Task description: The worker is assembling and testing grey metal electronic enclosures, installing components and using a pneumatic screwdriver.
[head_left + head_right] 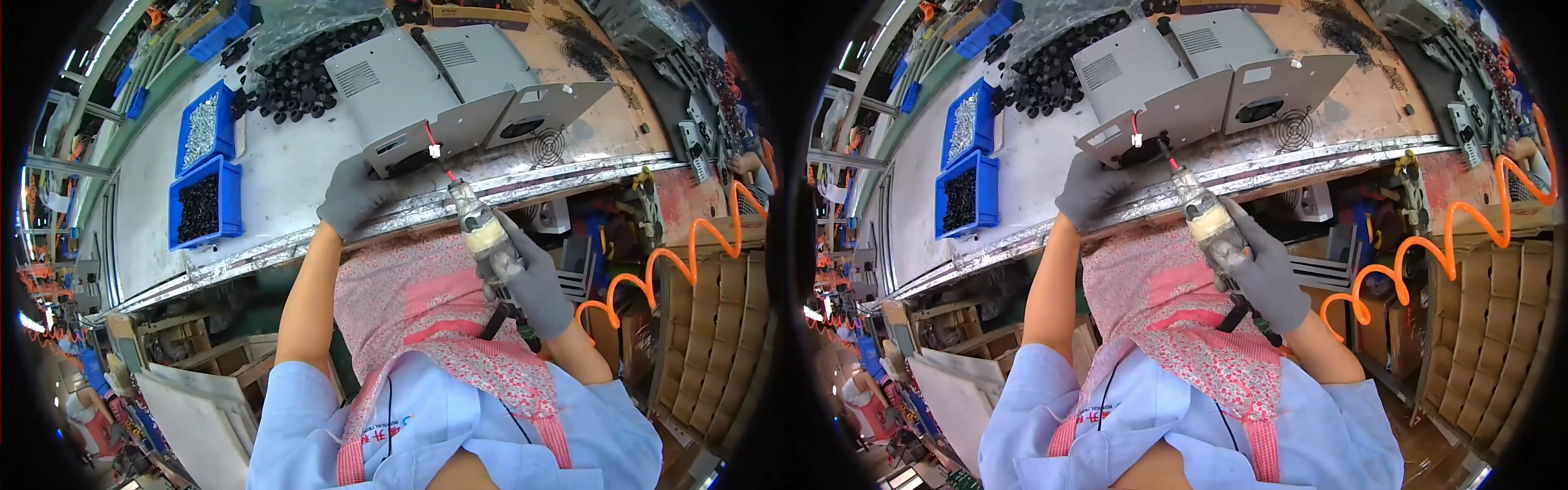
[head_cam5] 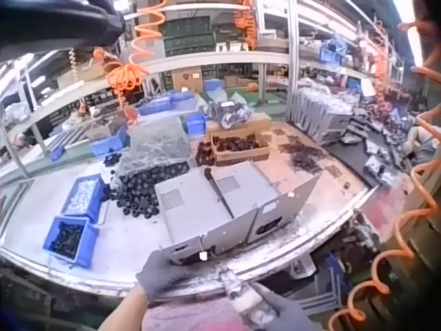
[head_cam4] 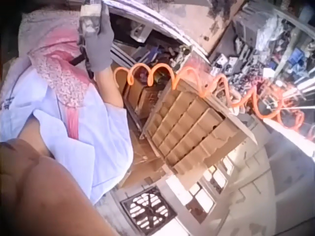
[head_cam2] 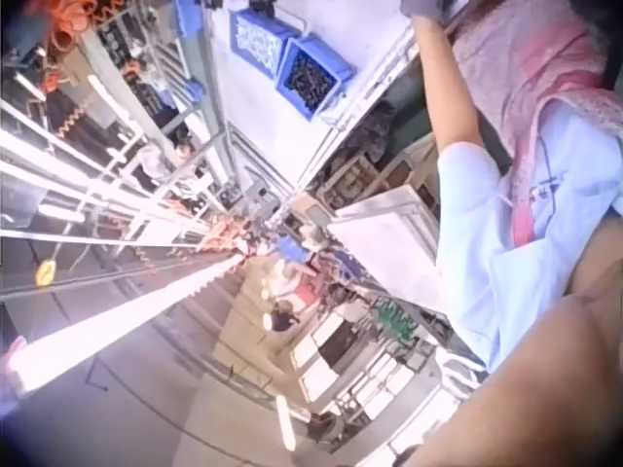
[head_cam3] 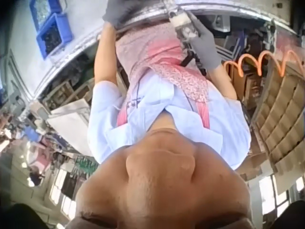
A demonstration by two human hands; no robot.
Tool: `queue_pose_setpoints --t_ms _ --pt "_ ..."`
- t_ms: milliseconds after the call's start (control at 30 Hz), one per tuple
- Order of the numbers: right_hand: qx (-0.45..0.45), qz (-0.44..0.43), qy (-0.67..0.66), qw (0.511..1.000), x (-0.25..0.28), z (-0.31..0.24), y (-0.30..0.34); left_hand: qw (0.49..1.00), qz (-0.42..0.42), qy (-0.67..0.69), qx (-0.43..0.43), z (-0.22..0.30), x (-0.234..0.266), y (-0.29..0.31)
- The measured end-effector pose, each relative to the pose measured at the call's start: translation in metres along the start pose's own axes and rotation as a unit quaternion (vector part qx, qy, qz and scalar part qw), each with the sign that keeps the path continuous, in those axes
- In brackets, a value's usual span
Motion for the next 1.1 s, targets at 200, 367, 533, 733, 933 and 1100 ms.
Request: queue_pose_setpoints --t_ms 200,367,533,733,933,1100 --pt "0.009 0.027 0.0 1.0 -0.004 -0.003 -0.002 0.996 0.002 0.09 -0.029 -0.011 -0.003 -0.001" --pt "-0.011 0.024 -0.004 1.0 -0.004 -0.003 -0.003 0.999 0.002 0.043 -0.022 -0.012 -0.002 -0.002" --pt "-0.13 -0.126 -0.271 0.945 -0.001 -0.007 0.002 0.999 -0.009 0.04 -0.035 -0.007 -0.003 0.0" --pt "-0.113 -0.111 -0.203 0.966 -0.003 -0.012 0.004 0.998 0.002 0.066 -0.023 -0.008 -0.004 0.0" --pt "-0.199 -0.144 -0.315 0.917 -0.004 -0.004 0.004 0.999 0.002 0.029 -0.02 -0.011 0.0 -0.003" --pt "-0.211 -0.188 -0.392 0.876 -0.001 0.006 -0.002 0.997 -0.001 0.064 -0.034 -0.011 0.0 -0.003"
Point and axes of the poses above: each hand's wrist, its own y-axis away from the middle knuckle, its own x-axis out of the back of the hand, z = x × y, the point moved 2 cm from there along -y, towards the middle knuckle, and after that the axes turned 6 degrees about z, right-handed, at the moved point
